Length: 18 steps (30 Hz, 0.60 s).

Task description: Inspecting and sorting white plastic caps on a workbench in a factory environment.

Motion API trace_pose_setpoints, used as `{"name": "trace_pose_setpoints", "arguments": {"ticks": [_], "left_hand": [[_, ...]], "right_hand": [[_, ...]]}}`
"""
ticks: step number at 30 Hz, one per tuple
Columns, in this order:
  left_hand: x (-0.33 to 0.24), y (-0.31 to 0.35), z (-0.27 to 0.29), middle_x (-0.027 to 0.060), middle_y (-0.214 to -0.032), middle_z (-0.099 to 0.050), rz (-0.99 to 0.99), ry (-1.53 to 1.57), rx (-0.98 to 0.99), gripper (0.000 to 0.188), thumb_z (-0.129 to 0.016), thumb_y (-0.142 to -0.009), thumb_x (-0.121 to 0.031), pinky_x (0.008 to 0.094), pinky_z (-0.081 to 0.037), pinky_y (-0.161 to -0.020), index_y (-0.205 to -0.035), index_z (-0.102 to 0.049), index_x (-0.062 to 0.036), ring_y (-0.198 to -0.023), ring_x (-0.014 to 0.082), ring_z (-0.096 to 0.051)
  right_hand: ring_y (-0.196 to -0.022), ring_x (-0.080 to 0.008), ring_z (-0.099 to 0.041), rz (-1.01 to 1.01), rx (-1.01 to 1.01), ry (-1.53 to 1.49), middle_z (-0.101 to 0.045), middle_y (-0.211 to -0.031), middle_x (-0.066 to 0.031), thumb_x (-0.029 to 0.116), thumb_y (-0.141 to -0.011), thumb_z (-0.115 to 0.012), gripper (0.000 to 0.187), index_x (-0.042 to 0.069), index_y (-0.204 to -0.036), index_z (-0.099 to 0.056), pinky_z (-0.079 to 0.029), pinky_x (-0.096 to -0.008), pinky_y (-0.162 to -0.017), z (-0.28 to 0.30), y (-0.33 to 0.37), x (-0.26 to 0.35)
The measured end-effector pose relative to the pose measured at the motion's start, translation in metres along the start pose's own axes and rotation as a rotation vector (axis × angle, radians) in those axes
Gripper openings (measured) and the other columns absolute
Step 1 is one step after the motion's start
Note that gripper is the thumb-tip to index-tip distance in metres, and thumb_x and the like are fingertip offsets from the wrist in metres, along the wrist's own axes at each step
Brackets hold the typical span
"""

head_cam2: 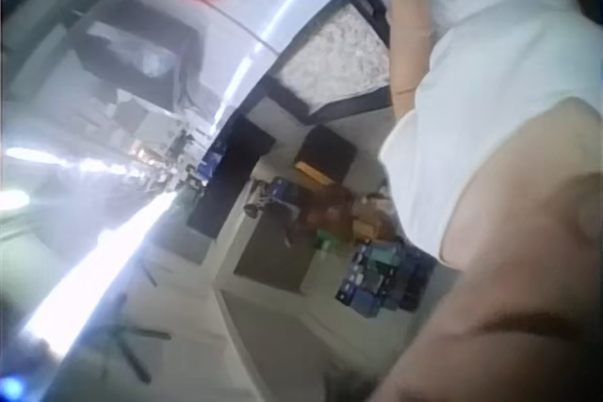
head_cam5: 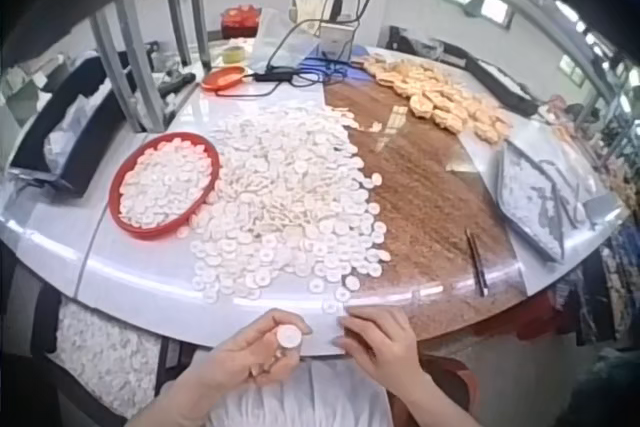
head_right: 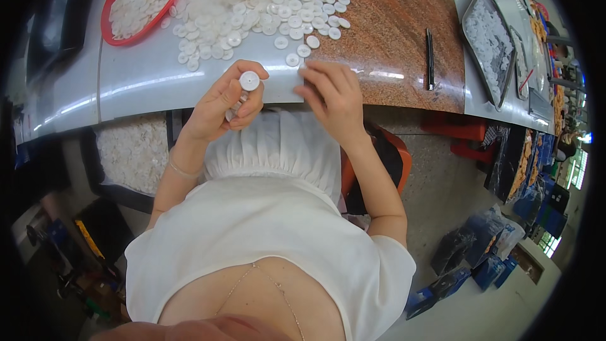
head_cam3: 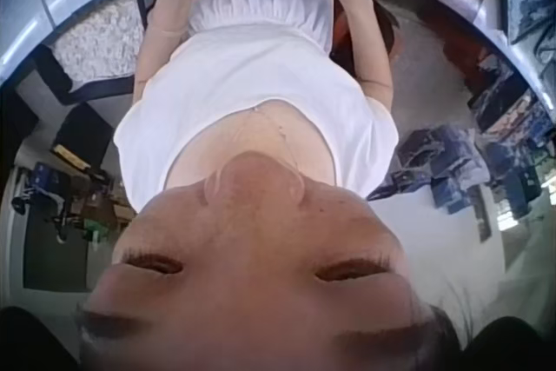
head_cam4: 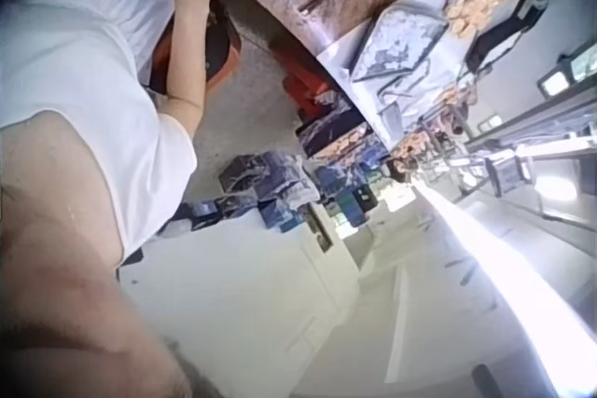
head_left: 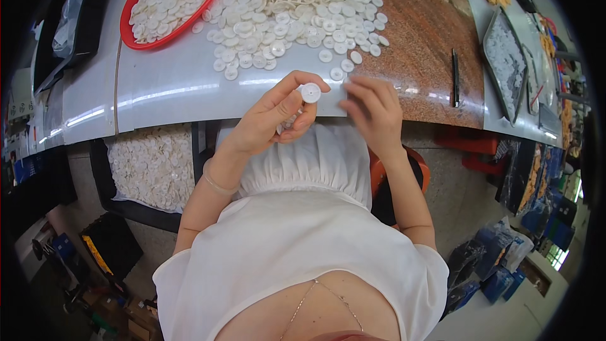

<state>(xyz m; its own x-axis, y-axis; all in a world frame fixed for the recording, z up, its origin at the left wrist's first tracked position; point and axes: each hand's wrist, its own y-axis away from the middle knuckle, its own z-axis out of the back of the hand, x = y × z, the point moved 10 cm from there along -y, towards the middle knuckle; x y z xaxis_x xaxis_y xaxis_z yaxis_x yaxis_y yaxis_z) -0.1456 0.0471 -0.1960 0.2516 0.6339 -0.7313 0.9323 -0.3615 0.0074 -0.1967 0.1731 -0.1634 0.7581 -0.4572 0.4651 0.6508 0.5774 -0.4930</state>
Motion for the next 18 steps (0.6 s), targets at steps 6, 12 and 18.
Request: {"name": "trace_pose_setpoints", "arguments": {"ticks": [6, 12, 18], "left_hand": [[0.002, -0.002, 0.012, -0.0002, -0.076, -0.045, 0.032, 0.012, -0.134, 0.034, -0.041, -0.104, -0.031, 0.0165, -0.023, -0.04, -0.129, -0.043, -0.0076, -0.051, 0.0027, -0.036], [0.012, -0.004, 0.007, 0.0033, -0.082, -0.051, 0.132, 0.044, -0.149, 0.037, -0.045, -0.101, -0.036, 0.016, -0.023, -0.038, -0.125, -0.045, -0.0064, -0.053, 0.0051, -0.039], [0.019, -0.01, -0.004, 0.0043, -0.084, -0.053, 0.186, -0.015, -0.168, 0.038, -0.04, -0.103, -0.04, 0.0158, -0.023, -0.039, -0.114, -0.051, -0.0056, -0.055, 0.0045, -0.04]], "right_hand": [[-0.089, -0.0259, -0.062, 0.114, 0.001, -0.01, -0.066, -0.101, -0.0062, 0.012, -0.062, -0.084, 0.037, 0.006, -0.095, -0.068, -0.049, -0.0349, -0.078, -0.001, 0.024, 0.01], [-0.077, -0.0234, -0.063, -0.014, -0.156, -0.223, -0.068, -0.086, -0.0065, 0.0, -0.064, -0.082, 0.028, 0.005, -0.087, -0.066, -0.048, -0.0317, -0.074, 0.017, 0.014, 0.01], [-0.083, -0.0227, -0.064, 0.145, -0.254, -0.394, -0.071, -0.092, -0.0065, -0.001, -0.066, -0.08, 0.024, 0.007, -0.086, -0.067, -0.047, -0.0311, -0.075, 0.025, -0.03, 0.041]]}}
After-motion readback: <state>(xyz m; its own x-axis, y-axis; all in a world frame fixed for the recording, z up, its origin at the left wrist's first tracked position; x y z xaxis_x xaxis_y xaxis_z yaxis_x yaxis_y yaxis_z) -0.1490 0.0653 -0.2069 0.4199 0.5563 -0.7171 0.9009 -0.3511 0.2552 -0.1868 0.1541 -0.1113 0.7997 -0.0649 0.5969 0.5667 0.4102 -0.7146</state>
